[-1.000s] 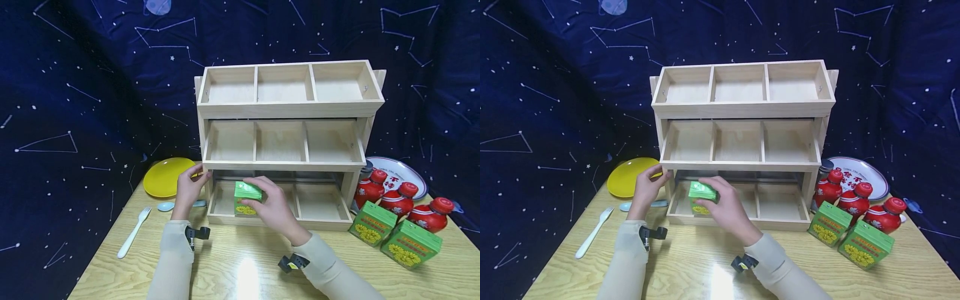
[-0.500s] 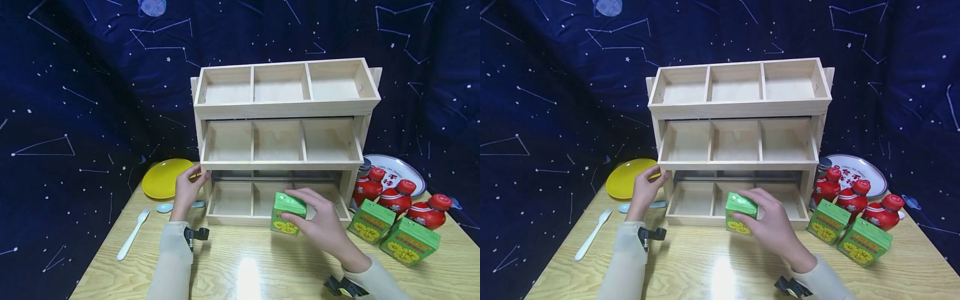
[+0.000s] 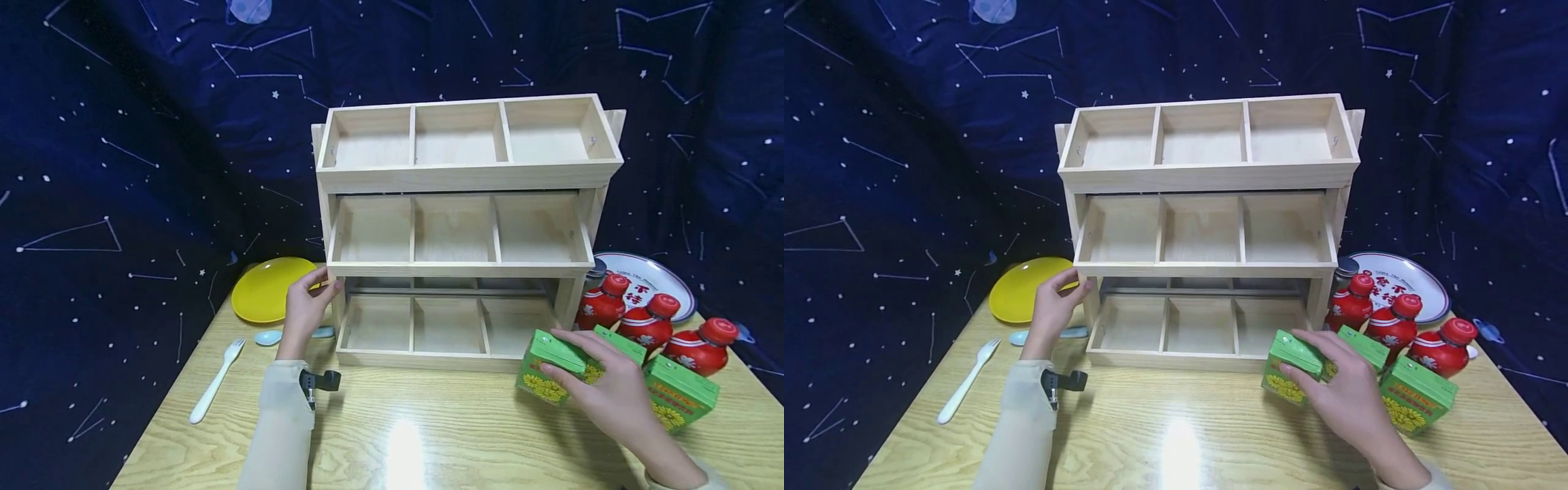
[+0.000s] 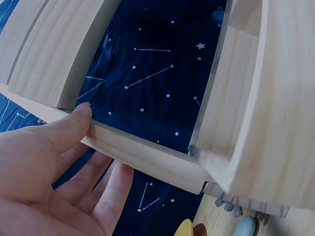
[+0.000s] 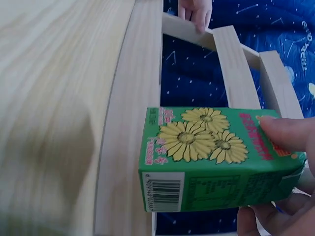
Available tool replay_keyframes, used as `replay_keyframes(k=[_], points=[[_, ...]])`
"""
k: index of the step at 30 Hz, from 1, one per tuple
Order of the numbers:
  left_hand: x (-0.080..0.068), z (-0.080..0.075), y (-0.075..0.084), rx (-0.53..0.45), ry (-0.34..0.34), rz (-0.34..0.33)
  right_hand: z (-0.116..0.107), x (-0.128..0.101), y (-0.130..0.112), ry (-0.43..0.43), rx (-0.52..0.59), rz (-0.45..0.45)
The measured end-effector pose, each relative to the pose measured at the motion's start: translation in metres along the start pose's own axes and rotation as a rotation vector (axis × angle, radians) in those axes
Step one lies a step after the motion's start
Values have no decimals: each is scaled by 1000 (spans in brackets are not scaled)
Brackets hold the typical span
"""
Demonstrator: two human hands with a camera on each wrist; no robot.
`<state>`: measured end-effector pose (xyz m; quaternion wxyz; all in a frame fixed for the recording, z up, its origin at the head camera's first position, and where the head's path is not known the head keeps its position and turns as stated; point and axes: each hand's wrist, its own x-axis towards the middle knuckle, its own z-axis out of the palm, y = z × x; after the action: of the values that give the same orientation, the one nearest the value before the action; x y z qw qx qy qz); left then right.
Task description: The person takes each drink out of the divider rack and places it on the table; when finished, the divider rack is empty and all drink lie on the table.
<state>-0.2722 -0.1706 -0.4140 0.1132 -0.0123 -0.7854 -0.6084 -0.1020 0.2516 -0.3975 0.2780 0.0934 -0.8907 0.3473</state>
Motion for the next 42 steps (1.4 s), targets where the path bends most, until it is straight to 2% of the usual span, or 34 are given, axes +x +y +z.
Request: replay_keyframes(k=[5,12,18,24,30,38,42], points=[[-1,-2,1,11,-6,-7,-8,-12,11,-4,-88,85],[-3,-4,4,24,-3,-7,-12,-19,19,6,-131,95],[-4,-4,3,24,-9,-5,-12,-24,25,-50,-159,117],[-4,-5,4,17,-8,-6,-14,-21,30,-158,-148,142],[-5,-4,5,29,-8,-9,-17,-19,29,-211,-164,137],[-8,-9,10,92,-16,1,-25,-10,18,-243,-143,107],[-10,-13,13,127,-29,31,-29,-2,9,-190,-126,97]])
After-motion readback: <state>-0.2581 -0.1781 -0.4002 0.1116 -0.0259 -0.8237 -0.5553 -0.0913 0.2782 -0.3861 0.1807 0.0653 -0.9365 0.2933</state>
